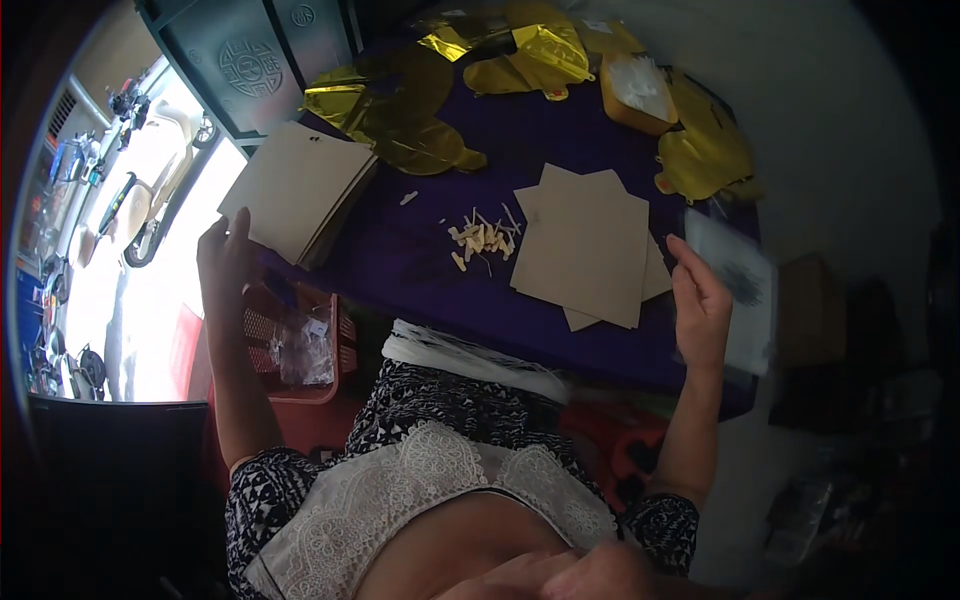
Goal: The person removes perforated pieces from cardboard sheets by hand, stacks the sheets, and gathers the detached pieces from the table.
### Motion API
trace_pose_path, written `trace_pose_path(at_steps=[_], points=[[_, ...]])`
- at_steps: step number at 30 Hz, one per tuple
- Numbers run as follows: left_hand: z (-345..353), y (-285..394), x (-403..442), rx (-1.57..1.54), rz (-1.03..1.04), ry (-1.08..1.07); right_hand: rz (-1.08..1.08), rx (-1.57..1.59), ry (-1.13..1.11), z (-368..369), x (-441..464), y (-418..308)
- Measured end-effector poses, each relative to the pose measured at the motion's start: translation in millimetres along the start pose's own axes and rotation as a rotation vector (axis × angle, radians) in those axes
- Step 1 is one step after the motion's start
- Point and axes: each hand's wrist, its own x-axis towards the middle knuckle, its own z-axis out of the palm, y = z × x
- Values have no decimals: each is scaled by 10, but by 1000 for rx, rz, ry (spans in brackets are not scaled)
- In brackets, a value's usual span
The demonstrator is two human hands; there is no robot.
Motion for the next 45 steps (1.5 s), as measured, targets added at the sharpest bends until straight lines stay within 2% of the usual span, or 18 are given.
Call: trace_pose_path(at_steps=[1, 4, 6, 7, 10, 11, 12, 14, 18, 22, 26, 28, 31, 34, 37, 41, 44, 45], points=[[43, -22, -12, 362, 81, 188, 13, -33, 11, -24, -51, 38], [259, 24, -265, 109, 607, 333, 95, -223, 11, -49, -204, 27], [476, 508, -741, -132, 393, -9, 196, -287, -8, -7, -273, -2], [634, 579, -858, -148, 372, -184, 246, -320, -16, 13, -303, -19], [1182, 779, -1064, -163, 395, -601, 159, -552, 31, 93, -360, 85], [1417, 727, -1037, -134, 607, -578, 141, -618, 52, 126, -390, 168], [1508, 833, -1074, -75, 653, -607, 162, -648, 35, 144, -408, 188], [1741, 865, -1050, 16, 624, -701, 199, -705, -4, 197, -425, 179], [1922, 943, -1097, 15, 509, -789, 102, -668, -2, 307, -478, 163], [1904, 1007, -1165, -53, 318, -860, 92, -548, 11, 379, -529, 171], [1807, 1009, -1171, -290, 151, -961, 306, -98, 69, 383, -560, 192], [1787, 924, -1166, -507, 160, -1011, 455, 126, 57, 327, -527, 144], [1725, 823, -1149, -698, 185, -1044, 415, 140, 13, 290, -424, 8], [1625, 746, -1133, -776, 224, -1060, 215, -149, 36, 290, -340, 19], [1500, 627, -1103, -824, 236, -1070, 230, 442, 80, 476, -209, -135], [1315, 483, -974, -784, 235, -1103, 217, 652, -35, 591, -109, -119], [1169, 583, -953, -771, 377, -863, 160, 644, -55, 778, -27, -205], [1114, 631, -949, -855, 324, -825, 144, 625, -84, 833, -13, -202]])
